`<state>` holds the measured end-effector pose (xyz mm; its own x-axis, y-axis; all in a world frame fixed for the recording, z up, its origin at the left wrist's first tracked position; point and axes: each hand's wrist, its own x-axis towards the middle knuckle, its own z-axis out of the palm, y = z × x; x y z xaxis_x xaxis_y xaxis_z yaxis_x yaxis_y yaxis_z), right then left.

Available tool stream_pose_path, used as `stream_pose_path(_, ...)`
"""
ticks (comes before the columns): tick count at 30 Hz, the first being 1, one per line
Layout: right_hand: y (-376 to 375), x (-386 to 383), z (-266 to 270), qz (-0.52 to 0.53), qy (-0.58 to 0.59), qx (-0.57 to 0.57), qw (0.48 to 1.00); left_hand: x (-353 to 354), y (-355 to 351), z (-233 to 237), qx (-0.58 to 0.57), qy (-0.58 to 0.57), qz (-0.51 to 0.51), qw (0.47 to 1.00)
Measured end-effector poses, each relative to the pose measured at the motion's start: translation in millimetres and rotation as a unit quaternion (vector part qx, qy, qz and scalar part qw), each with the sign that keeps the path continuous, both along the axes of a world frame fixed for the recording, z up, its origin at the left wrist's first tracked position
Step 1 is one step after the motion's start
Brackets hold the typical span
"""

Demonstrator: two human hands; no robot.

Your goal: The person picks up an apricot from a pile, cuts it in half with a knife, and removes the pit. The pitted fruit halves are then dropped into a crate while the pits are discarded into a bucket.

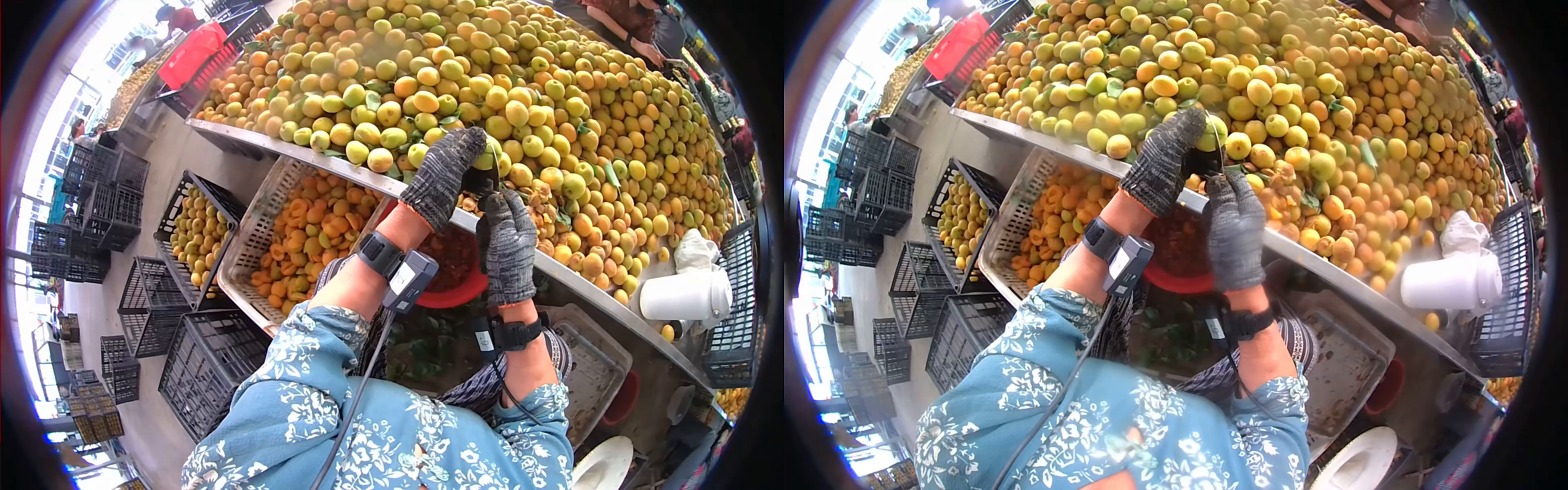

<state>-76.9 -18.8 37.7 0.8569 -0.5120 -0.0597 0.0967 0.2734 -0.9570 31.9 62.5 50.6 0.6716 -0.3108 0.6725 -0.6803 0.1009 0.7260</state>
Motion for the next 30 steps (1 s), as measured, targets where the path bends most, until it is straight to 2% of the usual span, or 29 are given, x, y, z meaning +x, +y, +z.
stream_pose_path(1, -1, 0, 4, 0.004, -0.003, 0.01, 1.0, -1, 0, 1, -0.003, 0.196, -0.072, 0.978)
stream_pose_path(2, -3, 1, 6, 0.003, -0.001, 0.01, 1.0, -3, 0, 7, -0.006, 0.383, -0.141, 0.913)
stream_pose_path(3, -5, 1, 8, 0.003, 0.003, 0.025, 1.0, -6, -7, 5, 0.047, 0.382, -0.109, 0.916)
stream_pose_path(4, -9, 2, 8, 0.002, 0.007, 0.041, 0.999, -6, -7, 2, 0.048, 0.384, -0.111, 0.916)
stream_pose_path(5, -18, 7, -14, -0.01, 0.002, -0.039, 0.999, -5, -5, -3, 0.05, 0.34, -0.132, 0.93)
stream_pose_path(6, -23, 5, -18, -0.013, 0.001, -0.038, 0.999, -5, -4, 2, 0.052, 0.292, -0.153, 0.943)
stream_pose_path(7, -26, 3, -21, -0.007, 0.03, -0.176, 0.984, -5, -5, 8, 0.011, 0.434, -0.227, 0.872)
stream_pose_path(8, -28, 2, -24, -0.001, 0.059, -0.309, 0.949, -4, -7, 7, 0.012, 0.434, -0.228, 0.871)
stream_pose_path(10, -31, 2, -30, -0.008, 0.059, -0.334, 0.941, -3, -10, 3, -0.018, 0.372, -0.224, 0.9)
stream_pose_path(12, -28, 0, -21, -0.013, 0.06, -0.359, 0.931, -4, -8, 7, -0.003, 0.373, -0.229, 0.899)
stream_pose_path(13, -23, -2, -5, -0.008, 0.041, -0.208, 0.977, -7, -7, 11, 0.021, 0.37, -0.214, 0.904)
stream_pose_path(14, -18, -3, 5, -0.003, 0.022, -0.051, 0.998, -9, -6, 14, 0.045, 0.366, -0.199, 0.908)
stream_pose_path(15, -15, -3, 5, -0.002, 0.022, -0.051, 0.998, -11, -4, 14, 0.099, 0.256, -0.149, 0.95)
stream_pose_path(16, -13, -4, 4, -0.002, 0.021, -0.065, 0.998, -9, -4, 12, 0.1, 0.256, -0.148, 0.95)
stream_pose_path(18, -8, -4, 3, -0.001, 0.021, -0.077, 0.997, 1, -5, -2, 0.176, 0.122, -0.04, 0.976)
stream_pose_path(19, -6, -4, 4, -0.003, 0.017, -0.061, 0.998, 5, -6, -14, 0.161, 0.065, -0.021, 0.985)
stream_pose_path(20, -3, -3, 6, -0.005, 0.013, -0.046, 0.999, 4, -8, -9, 0.162, 0.065, -0.021, 0.984)
stream_pose_path(21, -2, -2, 7, -0.011, 0.013, -0.034, 0.999, 0, -11, 3, 0.112, 0.273, -0.064, 0.953)
stream_pose_path(22, -2, 0, 6, -0.01, 0.014, -0.034, 0.999, -3, -13, 10, 0.057, 0.467, -0.105, 0.876)
stream_pose_path(26, -5, 5, -5, 0.002, 0.007, -0.063, 0.998, -5, -12, 6, 0.061, 0.401, -0.094, 0.909)
stream_pose_path(27, -2, 5, -6, -0.048, -0.01, -0.252, 0.967, 0, -11, -4, 0.072, 0.356, -0.091, 0.927)
stream_pose_path(28, 0, 5, -7, -0.096, -0.025, -0.431, 0.897, 3, -11, -13, 0.082, 0.311, -0.087, 0.943)
stream_pose_path(29, 3, 3, 7, -0.054, 0.057, -0.388, 0.918, 2, -10, -10, 0.082, 0.311, -0.087, 0.943)
stream_pose_path(30, 4, 4, 6, -0.051, 0.057, -0.389, 0.918, 1, -9, -6, 0.08, 0.305, -0.083, 0.945)
